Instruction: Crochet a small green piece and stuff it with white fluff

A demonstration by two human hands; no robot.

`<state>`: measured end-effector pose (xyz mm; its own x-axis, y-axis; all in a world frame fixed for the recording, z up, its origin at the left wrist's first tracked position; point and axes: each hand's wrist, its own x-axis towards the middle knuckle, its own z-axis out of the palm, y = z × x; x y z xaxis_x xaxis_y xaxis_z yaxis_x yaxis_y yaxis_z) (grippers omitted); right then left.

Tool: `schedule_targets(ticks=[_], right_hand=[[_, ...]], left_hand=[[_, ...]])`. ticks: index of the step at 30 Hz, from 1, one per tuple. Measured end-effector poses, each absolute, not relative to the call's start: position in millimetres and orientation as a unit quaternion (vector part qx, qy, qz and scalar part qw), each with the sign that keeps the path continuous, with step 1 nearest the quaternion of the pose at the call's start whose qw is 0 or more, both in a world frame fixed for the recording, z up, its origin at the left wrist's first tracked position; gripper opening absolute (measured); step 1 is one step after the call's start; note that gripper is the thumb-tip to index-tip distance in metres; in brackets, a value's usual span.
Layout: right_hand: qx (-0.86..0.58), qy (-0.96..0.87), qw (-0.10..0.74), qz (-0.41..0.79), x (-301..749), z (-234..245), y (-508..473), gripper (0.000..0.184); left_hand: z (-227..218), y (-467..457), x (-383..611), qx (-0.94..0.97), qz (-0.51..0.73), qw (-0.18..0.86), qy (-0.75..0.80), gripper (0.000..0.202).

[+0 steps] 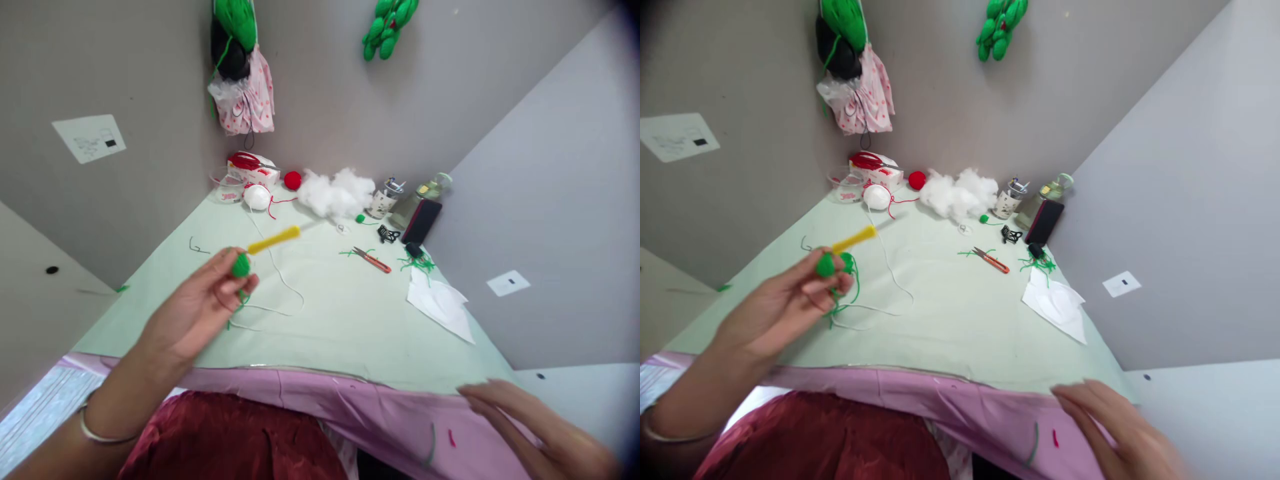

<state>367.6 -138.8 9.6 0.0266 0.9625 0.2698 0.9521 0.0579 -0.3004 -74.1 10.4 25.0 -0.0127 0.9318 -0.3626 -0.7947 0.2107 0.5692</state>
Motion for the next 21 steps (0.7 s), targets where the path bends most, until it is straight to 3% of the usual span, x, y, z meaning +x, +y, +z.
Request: schedule_targets(ticks=[3,7,9,15,21], right_hand=[[-0.613,-0.732,0.277,0.104,292,18,-95,0.036],[-0.469,-0.716,0.42,0.302,196,11,-55,0.051],[-0.405,-0.679,0.487,0.372,166,4,-46,0.028],[-0.399,-0.576,0.609,0.37,139,-10,-36,0.019],[-0.408,-0.539,0.627,0.387,143,-21,-34,0.014]], left_hand=[[14,-3,-49,0.184,0.551,0.749,0.32,0.012],[4,-16,-26,0.302,0.451,0.781,0.307,0.02],[2,-17,-21,0.332,0.451,0.769,0.309,0.018],[1,-17,-22,0.361,0.482,0.734,0.314,0.01],[0,-20,-23,0.361,0.479,0.726,0.335,0.031]])
